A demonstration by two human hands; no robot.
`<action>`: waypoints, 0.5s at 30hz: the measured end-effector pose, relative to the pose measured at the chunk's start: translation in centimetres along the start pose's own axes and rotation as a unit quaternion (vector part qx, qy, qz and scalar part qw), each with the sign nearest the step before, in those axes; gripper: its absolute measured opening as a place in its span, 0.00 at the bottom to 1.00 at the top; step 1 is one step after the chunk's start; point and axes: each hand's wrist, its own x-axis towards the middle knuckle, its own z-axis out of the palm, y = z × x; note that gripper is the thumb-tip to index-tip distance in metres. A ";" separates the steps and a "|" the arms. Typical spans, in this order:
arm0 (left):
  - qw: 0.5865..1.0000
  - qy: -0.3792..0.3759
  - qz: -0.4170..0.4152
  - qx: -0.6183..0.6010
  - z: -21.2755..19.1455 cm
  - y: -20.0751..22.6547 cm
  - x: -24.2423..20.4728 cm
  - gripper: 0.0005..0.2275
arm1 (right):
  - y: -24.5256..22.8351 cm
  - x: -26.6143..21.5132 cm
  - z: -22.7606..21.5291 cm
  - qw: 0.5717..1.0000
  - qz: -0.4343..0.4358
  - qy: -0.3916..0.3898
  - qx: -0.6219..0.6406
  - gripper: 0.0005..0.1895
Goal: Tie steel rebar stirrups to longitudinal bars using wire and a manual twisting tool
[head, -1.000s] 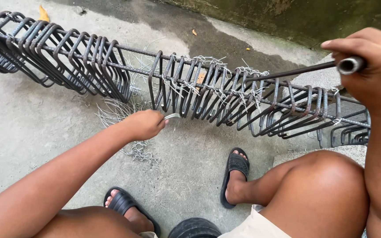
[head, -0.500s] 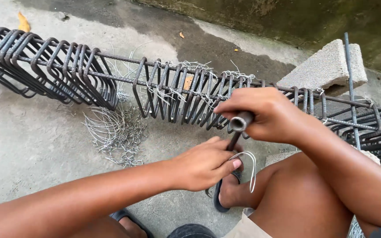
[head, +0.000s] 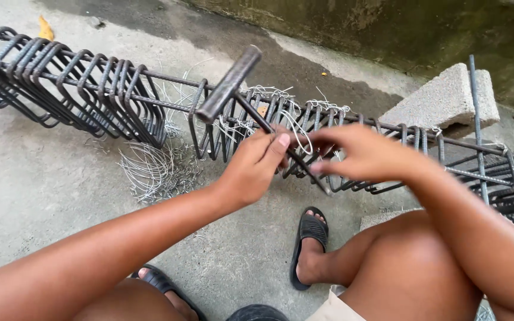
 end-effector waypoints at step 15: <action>0.962 -0.215 -0.114 0.122 -4.2 0.3 -2.6 0.23 | 7.2 1.8 3.1 0.980 0.071 0.184 0.013 0.12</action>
